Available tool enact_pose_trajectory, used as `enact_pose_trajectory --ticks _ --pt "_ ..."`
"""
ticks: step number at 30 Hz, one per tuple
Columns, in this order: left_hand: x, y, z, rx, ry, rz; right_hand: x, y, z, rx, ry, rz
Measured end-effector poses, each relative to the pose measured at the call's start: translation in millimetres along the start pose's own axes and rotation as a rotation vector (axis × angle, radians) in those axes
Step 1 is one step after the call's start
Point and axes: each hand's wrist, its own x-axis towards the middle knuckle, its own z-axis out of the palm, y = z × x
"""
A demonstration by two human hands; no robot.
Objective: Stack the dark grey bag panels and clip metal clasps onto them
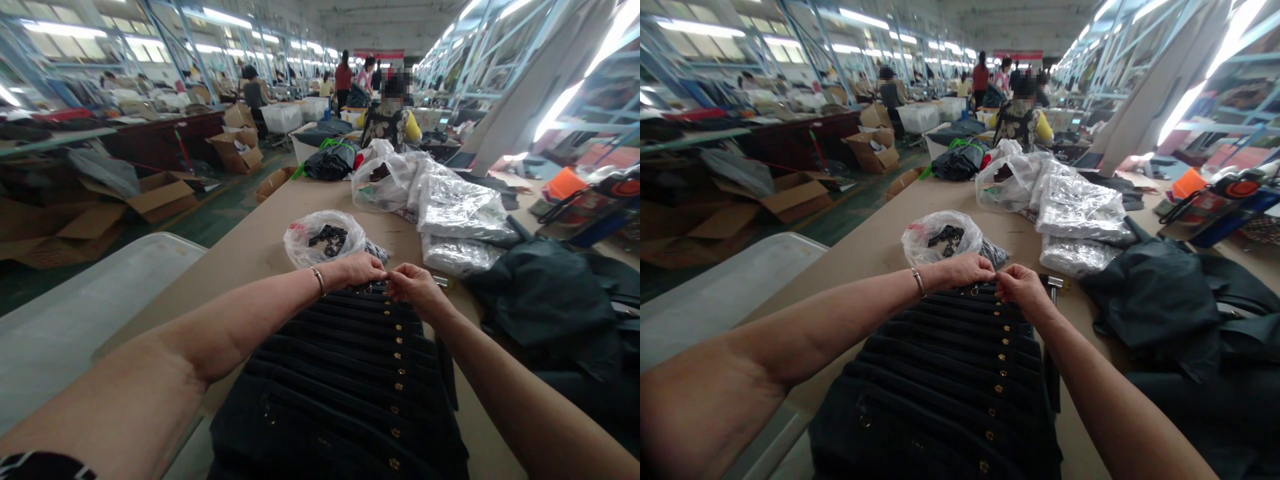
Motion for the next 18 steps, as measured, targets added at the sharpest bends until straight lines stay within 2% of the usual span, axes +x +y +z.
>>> enact_pose_trajectory --ticks 8,18 --pt "8 2 2.3 0.295 -0.060 0.012 9 13 -12 -0.478 -0.027 -0.020" --pt "12 -1 2.2 0.465 -0.150 -0.045 16 27 -15 -0.700 -0.075 -0.041"
